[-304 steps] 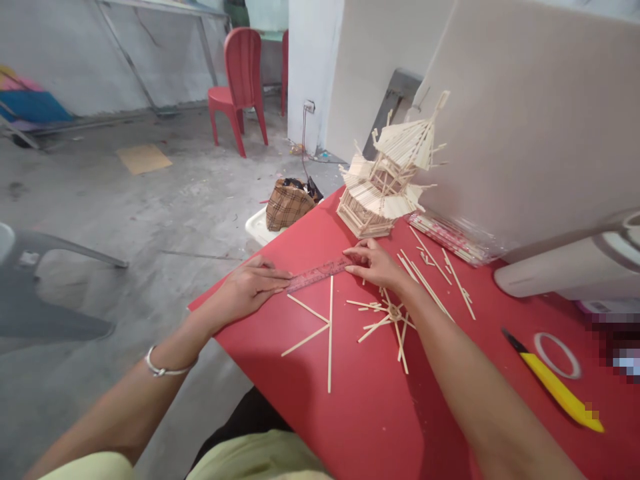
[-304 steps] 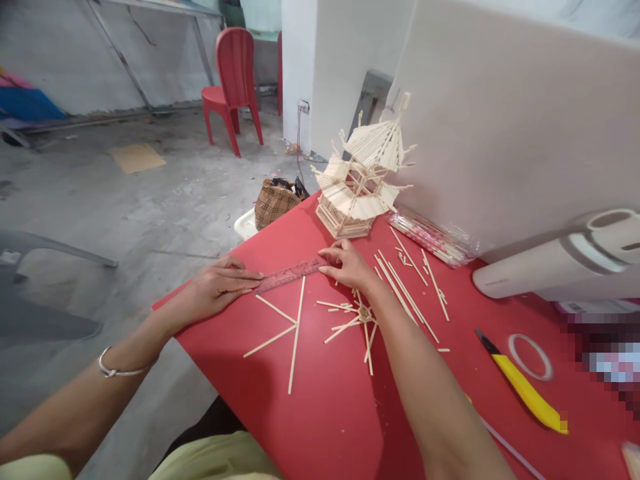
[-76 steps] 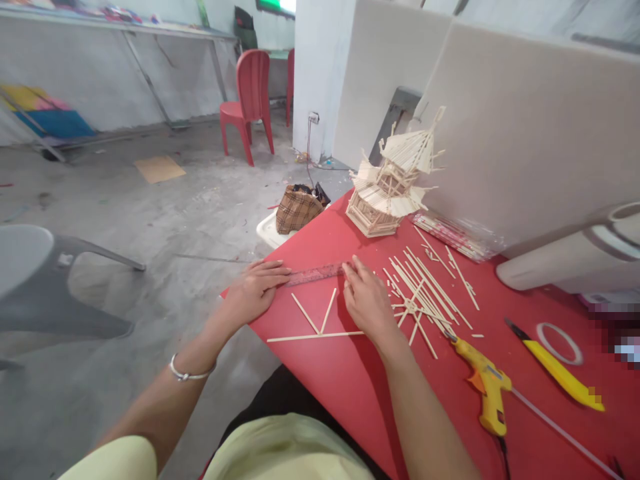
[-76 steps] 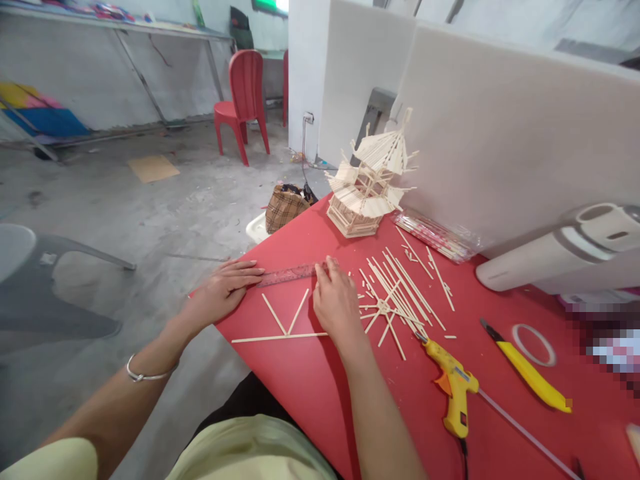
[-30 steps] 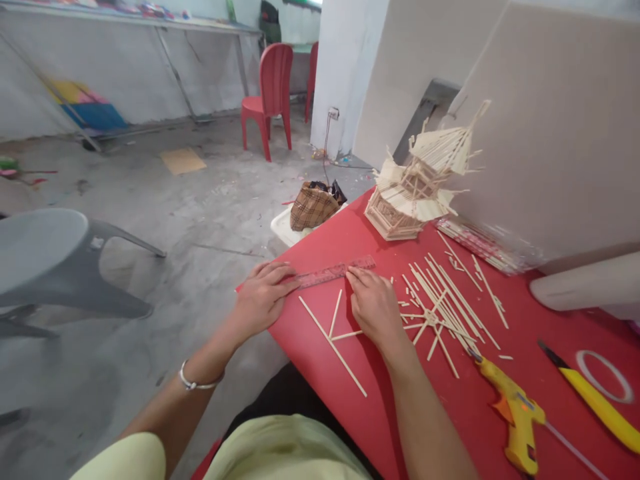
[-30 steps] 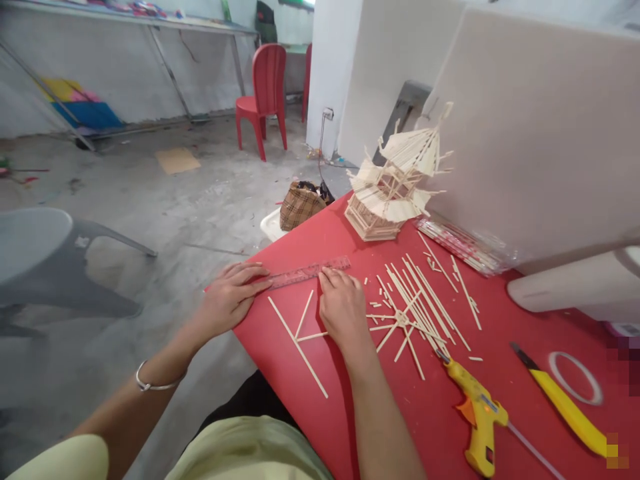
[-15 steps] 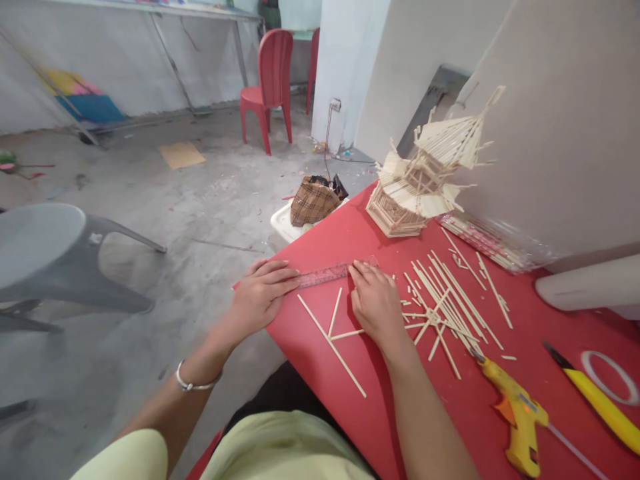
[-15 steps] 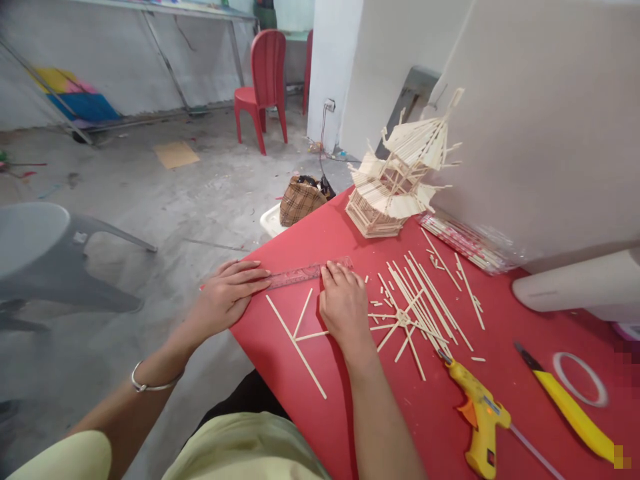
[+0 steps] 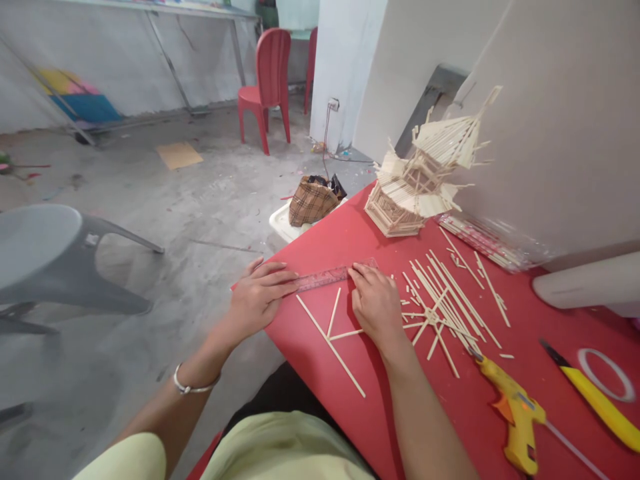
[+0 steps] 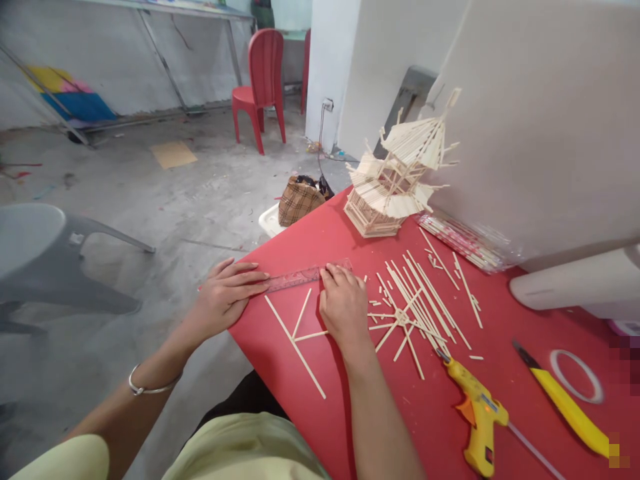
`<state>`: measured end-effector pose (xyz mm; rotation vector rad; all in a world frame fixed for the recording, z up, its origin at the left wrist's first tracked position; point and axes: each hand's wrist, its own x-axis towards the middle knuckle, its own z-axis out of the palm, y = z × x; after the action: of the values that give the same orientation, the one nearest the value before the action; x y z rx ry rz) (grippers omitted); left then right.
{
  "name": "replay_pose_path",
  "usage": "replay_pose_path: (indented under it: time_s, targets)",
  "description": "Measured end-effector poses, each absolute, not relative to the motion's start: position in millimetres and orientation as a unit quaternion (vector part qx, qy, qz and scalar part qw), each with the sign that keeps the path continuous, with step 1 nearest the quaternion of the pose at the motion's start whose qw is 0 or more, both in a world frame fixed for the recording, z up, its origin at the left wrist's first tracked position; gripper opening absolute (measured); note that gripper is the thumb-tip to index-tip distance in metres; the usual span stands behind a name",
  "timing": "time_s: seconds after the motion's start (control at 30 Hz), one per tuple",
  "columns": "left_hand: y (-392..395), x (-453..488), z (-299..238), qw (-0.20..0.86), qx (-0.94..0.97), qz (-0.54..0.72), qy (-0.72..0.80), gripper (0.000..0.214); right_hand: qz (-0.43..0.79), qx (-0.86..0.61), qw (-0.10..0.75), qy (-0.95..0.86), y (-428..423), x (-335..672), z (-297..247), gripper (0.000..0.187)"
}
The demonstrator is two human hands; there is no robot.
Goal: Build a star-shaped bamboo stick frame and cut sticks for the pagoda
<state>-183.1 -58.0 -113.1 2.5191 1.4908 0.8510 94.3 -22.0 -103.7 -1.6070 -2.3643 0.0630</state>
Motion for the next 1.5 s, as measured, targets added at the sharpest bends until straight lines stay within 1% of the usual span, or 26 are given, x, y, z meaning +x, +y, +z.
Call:
replay_pose_path:
  time_s: [0.37,0.9,1.17,1.37,1.43,1.5]
  targets:
    - [-57.4,-183.4,-115.6,0.052,0.821,0.301,0.481,0.039,0.015,-0.546,0.163,-0.822,-21.4,96.7,-107.7,0.044]
    - [-52.9,-185.0,-116.6,0.017,0.831,0.313,0.460,0.038,0.035,-0.554,0.165,-0.815,-21.0,96.0,-105.3,0.045]
    - [-52.8,-184.8,-119.3,0.029,0.826,0.330,0.455,0.039,0.022,-0.556,0.186,-0.810,-22.7,96.8,-105.2,0.040]
    - [-52.7,-183.9,-117.5,0.014,0.830,0.334,0.447,0.037,0.007,-0.558,0.205,-0.804,-23.2,98.1,-106.7,0.036]
    - [-53.0,-183.7,-116.6,0.017,0.830,0.332,0.448,0.036,0.006,-0.558,0.204,-0.805,-22.6,97.5,-107.2,0.040]
    - [-53.1,-183.6,-116.2,0.023,0.829,0.332,0.450,0.036,0.009,-0.555,0.189,-0.810,-21.6,96.5,-107.8,0.047]
